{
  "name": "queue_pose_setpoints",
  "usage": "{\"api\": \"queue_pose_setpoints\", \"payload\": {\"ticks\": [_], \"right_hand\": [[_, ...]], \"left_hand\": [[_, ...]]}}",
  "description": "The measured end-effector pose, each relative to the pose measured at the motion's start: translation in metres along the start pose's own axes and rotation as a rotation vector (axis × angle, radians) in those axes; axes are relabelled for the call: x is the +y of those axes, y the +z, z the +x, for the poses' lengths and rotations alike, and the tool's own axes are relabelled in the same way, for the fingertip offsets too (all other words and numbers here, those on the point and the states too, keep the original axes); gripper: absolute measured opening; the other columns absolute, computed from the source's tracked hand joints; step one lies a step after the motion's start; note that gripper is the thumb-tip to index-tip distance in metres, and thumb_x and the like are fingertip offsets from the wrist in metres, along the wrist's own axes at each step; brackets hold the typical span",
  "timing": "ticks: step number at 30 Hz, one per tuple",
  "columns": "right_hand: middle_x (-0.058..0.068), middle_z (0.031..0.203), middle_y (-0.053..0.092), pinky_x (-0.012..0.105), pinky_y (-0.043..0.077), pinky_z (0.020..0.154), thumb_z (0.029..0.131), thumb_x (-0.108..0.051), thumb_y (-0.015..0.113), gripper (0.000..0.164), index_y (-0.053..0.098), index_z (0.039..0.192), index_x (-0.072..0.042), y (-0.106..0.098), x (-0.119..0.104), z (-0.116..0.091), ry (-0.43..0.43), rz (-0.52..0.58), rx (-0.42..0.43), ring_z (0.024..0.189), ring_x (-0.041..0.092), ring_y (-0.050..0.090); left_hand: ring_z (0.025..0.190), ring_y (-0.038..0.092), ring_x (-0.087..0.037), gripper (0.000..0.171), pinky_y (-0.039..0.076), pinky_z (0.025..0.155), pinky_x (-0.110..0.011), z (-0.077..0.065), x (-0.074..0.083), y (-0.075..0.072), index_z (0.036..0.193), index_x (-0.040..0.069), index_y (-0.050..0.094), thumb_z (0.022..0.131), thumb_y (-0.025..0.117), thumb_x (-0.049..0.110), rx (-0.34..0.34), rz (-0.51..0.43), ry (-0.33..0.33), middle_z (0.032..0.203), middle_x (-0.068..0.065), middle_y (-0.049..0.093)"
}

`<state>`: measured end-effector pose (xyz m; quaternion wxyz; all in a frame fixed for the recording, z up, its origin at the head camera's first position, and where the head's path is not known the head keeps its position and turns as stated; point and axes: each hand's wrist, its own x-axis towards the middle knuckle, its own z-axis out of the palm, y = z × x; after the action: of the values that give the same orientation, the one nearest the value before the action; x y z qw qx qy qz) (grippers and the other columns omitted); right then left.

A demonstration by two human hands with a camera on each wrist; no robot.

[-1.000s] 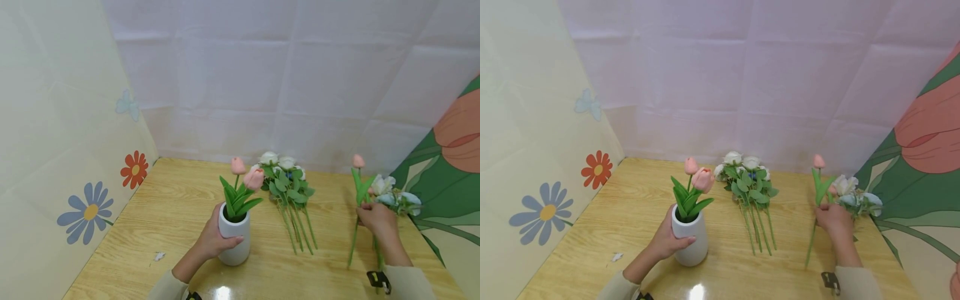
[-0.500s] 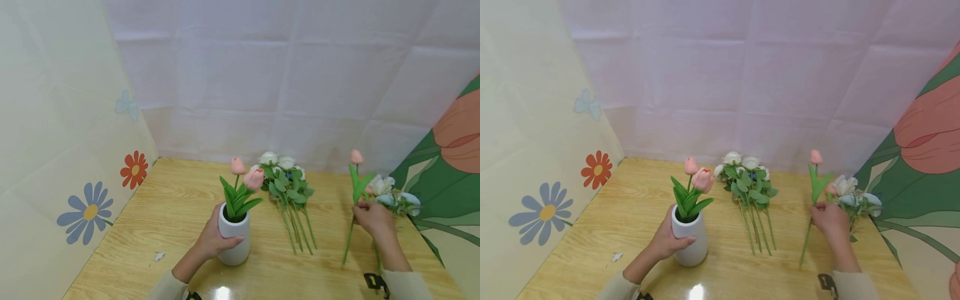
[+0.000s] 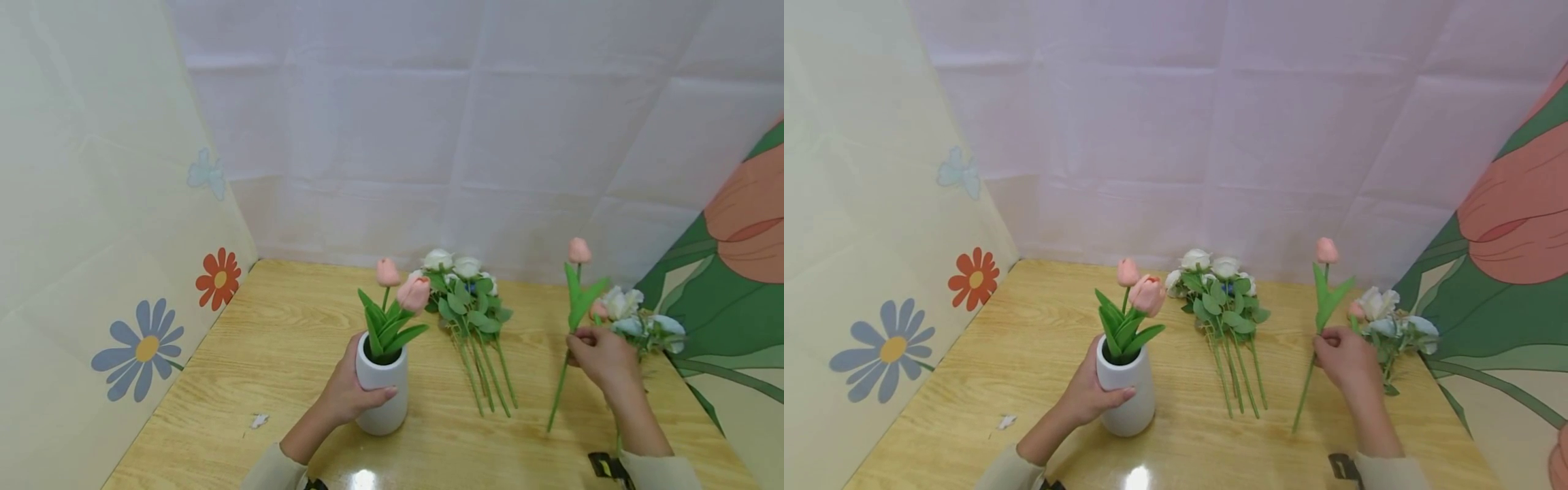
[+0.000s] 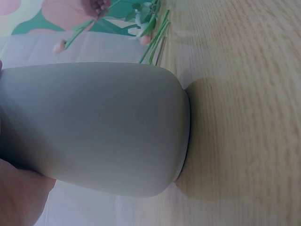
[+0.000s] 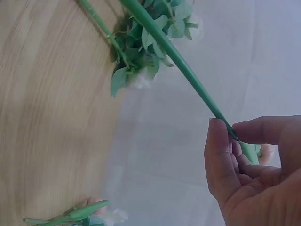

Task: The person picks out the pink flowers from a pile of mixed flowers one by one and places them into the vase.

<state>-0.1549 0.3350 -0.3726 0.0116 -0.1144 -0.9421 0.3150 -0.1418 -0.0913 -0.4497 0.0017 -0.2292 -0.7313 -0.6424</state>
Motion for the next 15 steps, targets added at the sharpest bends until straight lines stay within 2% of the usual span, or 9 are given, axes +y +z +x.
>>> {"api": "queue_pose_setpoints", "payload": {"ticks": [9, 15], "right_hand": [[0.029, 0.113, 0.067, 0.046, 0.057, 0.071, 0.104, -0.037, 0.048, 0.053, 0.054, 0.13, 0.01, 0.002, -0.011, -0.01, -0.034, 0.05, 0.015, 0.077, 0.017, 0.072], [0.026, 0.109, 0.067, 0.046, 0.057, 0.074, 0.104, -0.035, 0.05, 0.05, 0.055, 0.128, 0.009, 0.007, -0.019, -0.018, -0.061, 0.099, 0.024, 0.076, 0.011, 0.07]], "left_hand": [[0.111, 0.06, -0.03, 0.092, 0.049, 0.093, -0.049, 0.0, 0.0, 0.0, 0.15, 0.008, 0.03, 0.077, 0.085, 0.014, 0.003, 0.004, -0.001, 0.128, -0.013, 0.059], [0.111, 0.06, -0.03, 0.092, 0.049, 0.093, -0.048, 0.0, 0.001, 0.0, 0.15, 0.008, 0.03, 0.076, 0.085, 0.014, 0.006, 0.001, -0.005, 0.127, -0.013, 0.059]]}}
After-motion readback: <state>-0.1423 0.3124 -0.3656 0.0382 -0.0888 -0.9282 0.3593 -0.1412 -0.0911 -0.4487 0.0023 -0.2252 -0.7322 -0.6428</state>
